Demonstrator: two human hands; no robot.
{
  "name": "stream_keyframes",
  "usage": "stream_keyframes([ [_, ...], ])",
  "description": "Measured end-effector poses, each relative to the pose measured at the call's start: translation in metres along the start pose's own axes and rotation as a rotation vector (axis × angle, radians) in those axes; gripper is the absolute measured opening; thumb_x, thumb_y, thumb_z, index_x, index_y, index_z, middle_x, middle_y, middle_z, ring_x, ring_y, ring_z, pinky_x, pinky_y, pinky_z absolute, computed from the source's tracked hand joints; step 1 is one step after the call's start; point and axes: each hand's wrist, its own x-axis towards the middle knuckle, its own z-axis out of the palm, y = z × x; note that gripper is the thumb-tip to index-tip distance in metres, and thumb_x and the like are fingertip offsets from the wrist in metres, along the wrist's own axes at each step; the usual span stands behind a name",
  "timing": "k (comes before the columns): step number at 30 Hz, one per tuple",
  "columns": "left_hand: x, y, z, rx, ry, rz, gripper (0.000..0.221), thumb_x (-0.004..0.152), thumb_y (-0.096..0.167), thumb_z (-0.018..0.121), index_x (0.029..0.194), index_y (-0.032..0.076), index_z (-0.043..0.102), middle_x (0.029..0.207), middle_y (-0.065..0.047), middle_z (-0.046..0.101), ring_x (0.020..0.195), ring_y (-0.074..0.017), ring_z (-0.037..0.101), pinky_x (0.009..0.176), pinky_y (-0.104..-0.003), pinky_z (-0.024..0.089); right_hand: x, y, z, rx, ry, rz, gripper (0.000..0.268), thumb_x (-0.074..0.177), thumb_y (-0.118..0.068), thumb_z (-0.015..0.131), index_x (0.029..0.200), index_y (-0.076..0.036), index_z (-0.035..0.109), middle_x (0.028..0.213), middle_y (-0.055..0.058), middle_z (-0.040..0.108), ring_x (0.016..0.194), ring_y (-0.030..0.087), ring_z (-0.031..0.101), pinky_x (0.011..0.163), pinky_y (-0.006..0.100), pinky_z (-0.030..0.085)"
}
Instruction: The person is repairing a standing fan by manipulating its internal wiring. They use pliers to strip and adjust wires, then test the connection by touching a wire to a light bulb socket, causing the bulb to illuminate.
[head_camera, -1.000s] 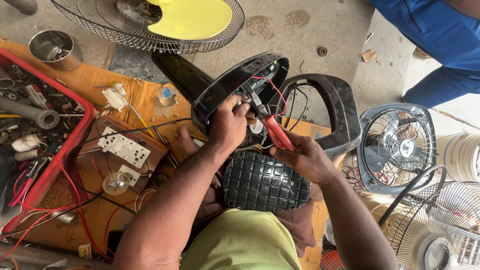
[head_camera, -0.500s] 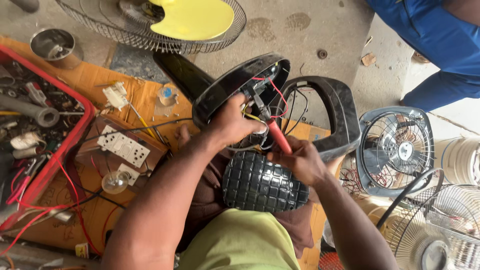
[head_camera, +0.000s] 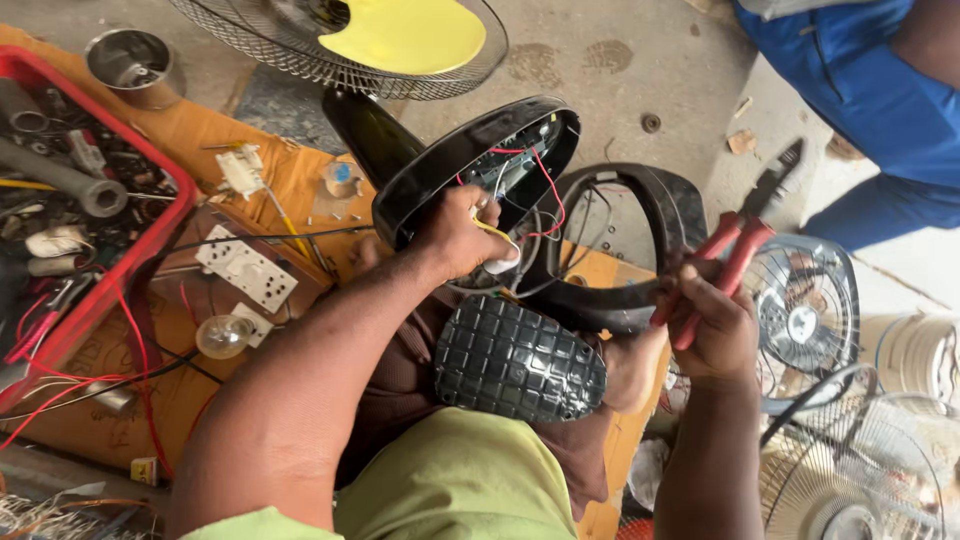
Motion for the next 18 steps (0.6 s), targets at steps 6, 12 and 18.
stream_keyframes([
  [6, 0.006, 0.001, 0.012, 0.159, 0.011, 0.029, 0.049, 0.074, -0.004, 0.076, 0.121, 0.0, 0.063, 0.108, -0.011, 0.073, 0.099, -0.0212, 0.072, 0.085, -0.033, 0.059, 0.011, -0.006, 0.015, -0.299, 0.186, 0.168, 0.027, 0.092, -0.002, 0.064, 0.118, 0.006, 0.068, 0.114, 0.016, 0.071, 0.093, 0.025, 0.064, 0.084, 0.037, 0.053],
  [12, -0.007, 0.0, 0.015, -0.068, 0.123, 0.08, 0.033, 0.092, -0.008, 0.055, 0.125, -0.001, 0.058, 0.12, -0.014, 0.071, 0.111, -0.0223, 0.071, 0.096, -0.032, 0.057, 0.032, -0.031, 0.043, 0.199, 0.112, 0.35, 0.02, 0.089, -0.004, 0.051, 0.106, 0.002, 0.061, 0.108, 0.023, 0.066, 0.104, 0.036, 0.066, 0.086, 0.051, 0.057],
  [18, -0.011, -0.012, 0.016, -0.206, 0.095, 0.106, 0.034, 0.1, -0.005, 0.049, 0.133, -0.002, 0.039, 0.128, -0.016, 0.061, 0.12, -0.0223, 0.066, 0.101, -0.032, 0.055, -0.001, 0.005, 0.035, -0.213, -0.073, 0.33, 0.035, 0.086, 0.007, 0.061, 0.121, 0.005, 0.061, 0.105, 0.024, 0.064, 0.096, 0.037, 0.065, 0.082, 0.048, 0.052],
])
